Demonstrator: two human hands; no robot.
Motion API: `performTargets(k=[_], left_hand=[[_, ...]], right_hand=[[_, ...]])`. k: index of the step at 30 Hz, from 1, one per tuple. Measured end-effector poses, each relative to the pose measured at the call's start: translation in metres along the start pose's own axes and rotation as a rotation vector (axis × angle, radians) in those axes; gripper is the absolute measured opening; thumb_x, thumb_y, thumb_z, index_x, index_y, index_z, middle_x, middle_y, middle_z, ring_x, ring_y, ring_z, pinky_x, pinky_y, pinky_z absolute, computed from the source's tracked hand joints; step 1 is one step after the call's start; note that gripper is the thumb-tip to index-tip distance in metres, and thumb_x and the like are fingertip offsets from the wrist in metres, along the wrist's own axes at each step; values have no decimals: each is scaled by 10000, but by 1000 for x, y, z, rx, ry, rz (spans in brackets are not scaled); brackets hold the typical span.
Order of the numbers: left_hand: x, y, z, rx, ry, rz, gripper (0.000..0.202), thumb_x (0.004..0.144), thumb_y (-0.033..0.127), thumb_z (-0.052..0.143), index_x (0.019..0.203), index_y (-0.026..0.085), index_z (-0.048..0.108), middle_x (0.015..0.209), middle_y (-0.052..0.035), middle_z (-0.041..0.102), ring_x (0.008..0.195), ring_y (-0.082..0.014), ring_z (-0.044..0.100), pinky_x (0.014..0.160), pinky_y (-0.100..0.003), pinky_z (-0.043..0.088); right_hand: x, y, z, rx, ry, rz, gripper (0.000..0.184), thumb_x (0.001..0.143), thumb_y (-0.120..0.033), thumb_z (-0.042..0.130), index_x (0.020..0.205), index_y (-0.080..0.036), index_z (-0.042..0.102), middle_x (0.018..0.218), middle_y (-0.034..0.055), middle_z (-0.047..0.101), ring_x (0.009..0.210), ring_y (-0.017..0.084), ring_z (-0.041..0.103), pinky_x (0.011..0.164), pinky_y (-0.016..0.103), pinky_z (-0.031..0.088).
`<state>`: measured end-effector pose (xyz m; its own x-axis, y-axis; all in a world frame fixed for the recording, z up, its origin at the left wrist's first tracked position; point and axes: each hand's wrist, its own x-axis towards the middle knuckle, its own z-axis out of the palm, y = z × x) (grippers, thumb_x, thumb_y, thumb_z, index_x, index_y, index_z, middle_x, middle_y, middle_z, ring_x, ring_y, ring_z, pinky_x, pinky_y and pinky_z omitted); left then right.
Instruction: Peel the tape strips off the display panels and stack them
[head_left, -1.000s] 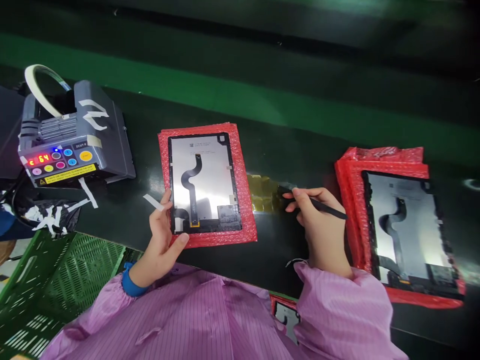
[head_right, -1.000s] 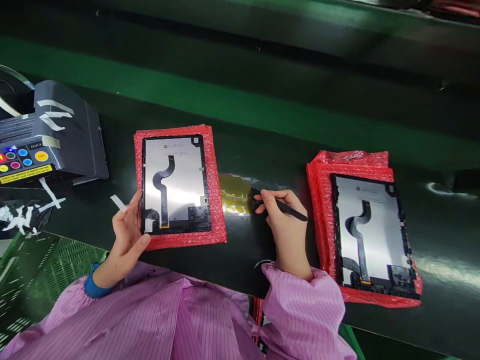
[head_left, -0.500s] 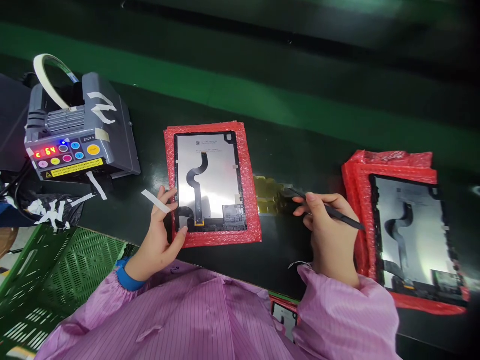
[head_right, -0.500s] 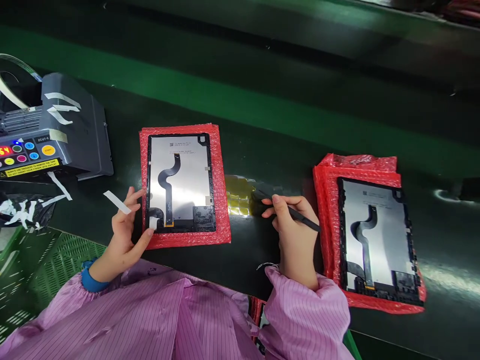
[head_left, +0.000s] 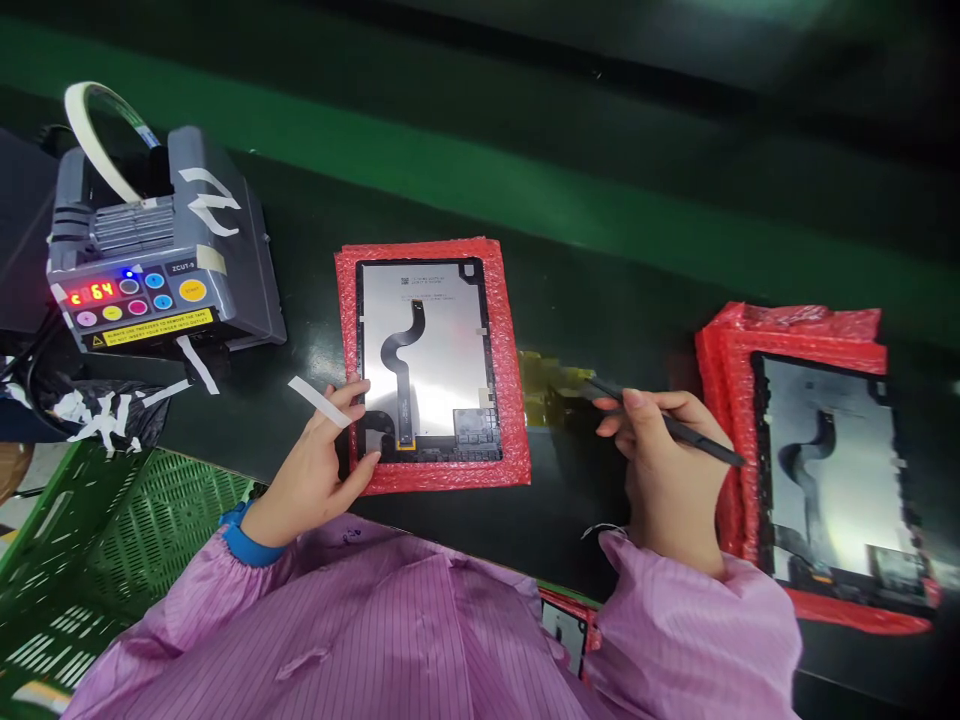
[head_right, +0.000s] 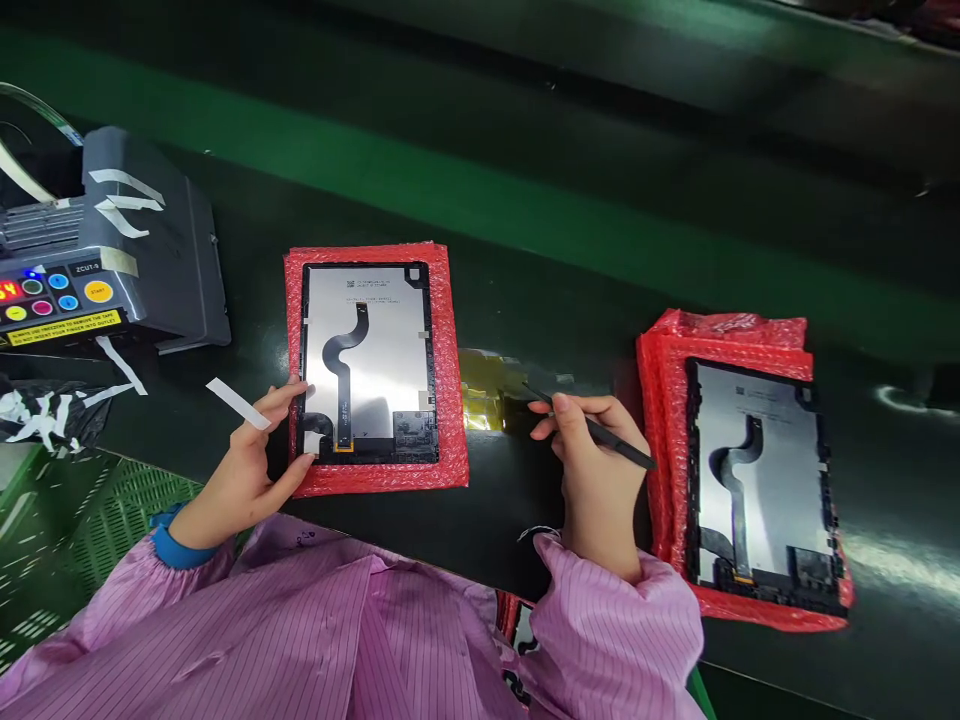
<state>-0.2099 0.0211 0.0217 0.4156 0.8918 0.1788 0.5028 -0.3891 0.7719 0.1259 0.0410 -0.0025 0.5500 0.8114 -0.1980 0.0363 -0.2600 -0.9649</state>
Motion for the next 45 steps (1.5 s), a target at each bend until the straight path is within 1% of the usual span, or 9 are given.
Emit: performTargets(k=[2, 5, 11, 14, 21, 27, 32, 36, 45], left_hand=[[-1, 0, 0, -6, -8, 35, 600, 943, 72, 555, 1456, 245, 296, 1478, -215, 473, 1498, -345, 346, 1209, -707, 214], [-2, 2, -2, 21, -39, 78, 563, 942, 48, 547, 1432, 215, 327, 1422, -213, 534, 1519, -347, 303, 1195, -707, 252], [-4, 2, -2, 119, -60, 167, 406, 960, 58, 554, 1323, 193, 430, 1328, -180, 622, 1519, -323, 309, 1160, -652, 375], [-6, 1, -1, 156, -81, 244, 348, 968, 63, 559, 1279, 187, 464, 1323, -164, 633, 1518, -336, 302, 1157, -659, 376], [-7, 2, 0, 204, -65, 263, 335, 976, 81, 584, 1274, 192, 478, 1304, -159, 626, 1484, -326, 377, 1123, -597, 455], [-7, 0, 0, 197, -83, 262, 329, 983, 83, 570, 1280, 188, 476, 1274, -138, 653, 1441, -310, 451, 1142, -606, 427], [-7, 0, 0, 173, -73, 265, 322, 980, 84, 568, 1279, 179, 495, 1268, -136, 668, 1465, -298, 415, 1145, -595, 426], [-8, -1, 1, 159, -74, 267, 387, 968, 82, 581, 1332, 173, 484, 1281, -136, 672, 1494, -301, 361, 1153, -613, 410], [-8, -2, 2, 156, -73, 270, 397, 979, 88, 569, 1352, 184, 471, 1269, -123, 675, 1478, -303, 387, 1135, -625, 442]], right_hand=[[-8, -4, 2, 42, 4, -6, 378, 694, -458, 868, 706, -181, 610, 645, 49, 702, 520, 118, 603, 437, 216, 299], [-32, -11, 11, 124, -34, 23, 371, 701, -433, 886, 708, -181, 614, 648, 51, 724, 460, 112, 601, 407, 206, 328], [-93, -14, 39, 180, -371, 84, 294, 832, -389, 817, 719, -194, 627, 645, 18, 739, 437, 115, 622, 393, 186, 406], [-106, -12, 50, 112, -443, 63, 239, 886, -360, 770, 751, -203, 652, 656, 1, 738, 475, 98, 636, 472, 187, 474], [-108, -17, 63, 32, -467, 11, 222, 896, -366, 754, 759, -214, 667, 634, -4, 724, 511, 119, 657, 542, 226, 551], [-109, -16, 67, 50, -486, -9, 214, 905, -353, 743, 761, -216, 662, 665, -2, 745, 509, 114, 666, 545, 220, 572], [-108, -18, 70, 4, -497, -49, 244, 911, -375, 731, 746, -214, 649, 637, -4, 736, 503, 128, 678, 532, 236, 583], [-108, -18, 70, -21, -503, -55, 239, 917, -376, 723, 755, -217, 645, 631, -1, 738, 511, 147, 692, 538, 261, 593], [-110, -17, 68, -28, -510, -60, 178, 918, -305, 722, 778, -227, 643, 640, -12, 743, 545, 151, 712, 570, 258, 594]])
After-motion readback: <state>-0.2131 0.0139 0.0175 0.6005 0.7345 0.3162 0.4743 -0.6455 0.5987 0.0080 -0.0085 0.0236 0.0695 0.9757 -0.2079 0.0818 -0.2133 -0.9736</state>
